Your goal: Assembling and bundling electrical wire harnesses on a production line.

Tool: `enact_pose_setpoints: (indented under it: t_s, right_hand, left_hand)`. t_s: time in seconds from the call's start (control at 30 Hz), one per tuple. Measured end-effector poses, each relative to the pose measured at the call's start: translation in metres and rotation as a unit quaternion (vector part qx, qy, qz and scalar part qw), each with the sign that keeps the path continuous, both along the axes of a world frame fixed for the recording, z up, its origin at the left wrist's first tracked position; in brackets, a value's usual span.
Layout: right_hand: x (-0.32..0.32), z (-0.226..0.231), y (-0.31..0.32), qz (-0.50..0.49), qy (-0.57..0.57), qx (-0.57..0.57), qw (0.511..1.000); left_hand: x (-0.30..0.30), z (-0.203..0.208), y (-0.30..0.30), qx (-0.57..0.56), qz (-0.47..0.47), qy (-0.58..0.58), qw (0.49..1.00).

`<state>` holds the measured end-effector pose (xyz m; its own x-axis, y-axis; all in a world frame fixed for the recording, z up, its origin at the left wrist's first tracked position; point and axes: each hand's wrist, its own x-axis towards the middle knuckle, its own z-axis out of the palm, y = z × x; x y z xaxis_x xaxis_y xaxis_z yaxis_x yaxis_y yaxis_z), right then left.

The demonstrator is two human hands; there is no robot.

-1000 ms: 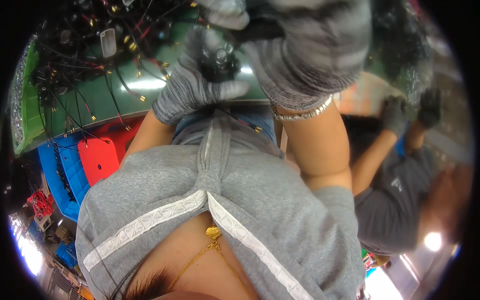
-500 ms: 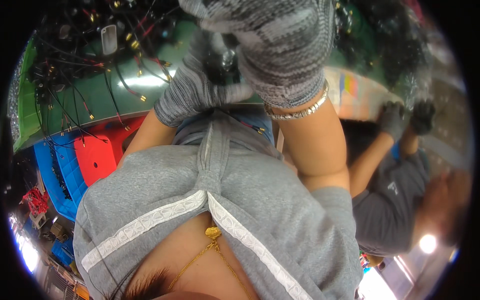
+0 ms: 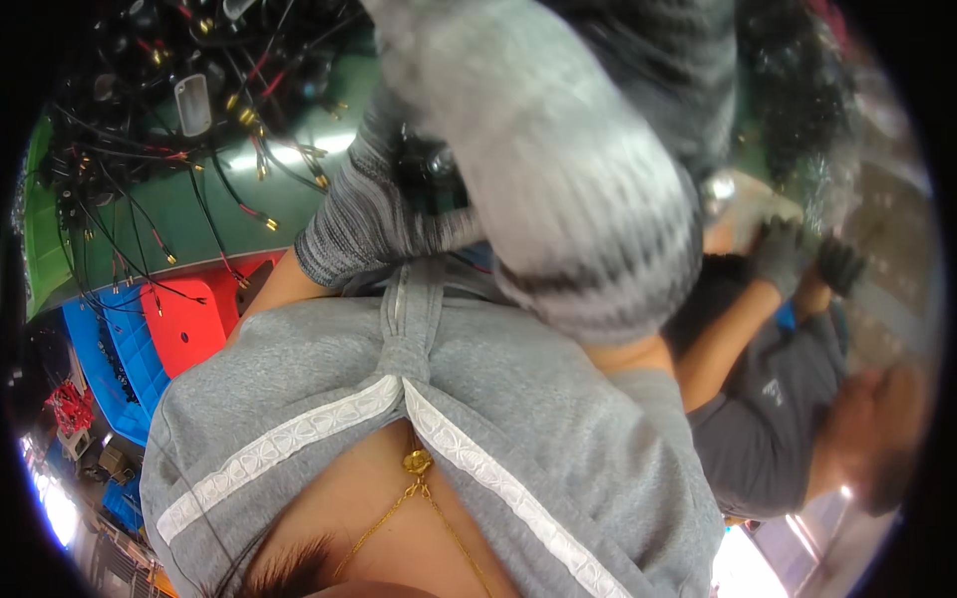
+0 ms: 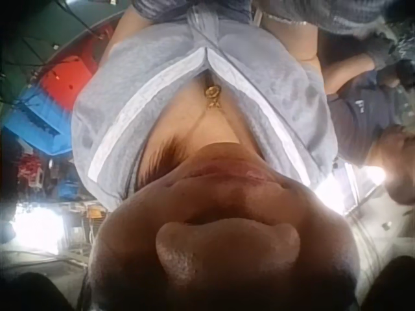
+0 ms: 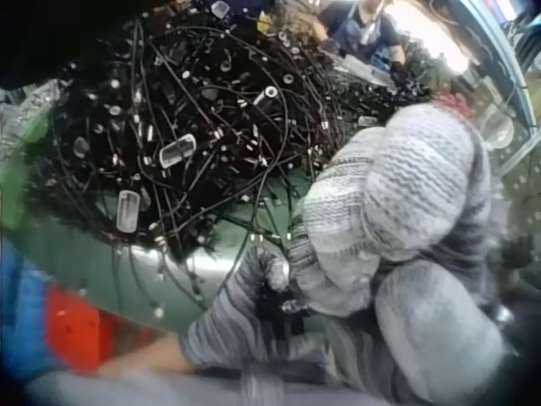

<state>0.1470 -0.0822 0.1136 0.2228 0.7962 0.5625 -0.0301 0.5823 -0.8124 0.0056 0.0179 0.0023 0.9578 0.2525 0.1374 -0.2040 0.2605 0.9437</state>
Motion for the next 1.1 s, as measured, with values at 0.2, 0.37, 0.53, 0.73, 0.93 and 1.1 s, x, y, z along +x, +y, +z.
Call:
enact_pose_setpoints:
  t_s: [0.2,0.37,0.53,0.73,0.93,1.1]
  right_hand:
    - [-0.017,0.003,0.000,-0.039,0.056,0.024,0.997]
    - [-0.048,0.001,-0.002,-0.100,0.129,0.036,0.986]
    - [-0.056,-0.001,-0.006,-0.119,0.140,0.038,0.982]
    - [-0.020,0.001,0.000,-0.031,0.052,0.033,0.998]
    - [-0.015,0.004,-0.013,-0.018,-0.009,0.008,1.000]
    - [-0.016,0.003,-0.017,-0.025,-0.008,0.010,1.000]
  left_hand:
    - [-0.002,0.007,-0.002,0.015,0.020,0.009,1.000]
    - [0.002,0.000,-0.006,-0.016,0.041,-0.011,0.999]
    - [-0.004,0.004,-0.004,0.092,0.041,0.023,0.995]
    - [-0.006,-0.002,-0.004,0.077,0.048,0.059,0.994]
    - [0.001,0.007,-0.001,-0.062,-0.043,0.098,0.992]
    - [-0.001,0.002,-0.001,0.227,0.071,0.003,0.971]
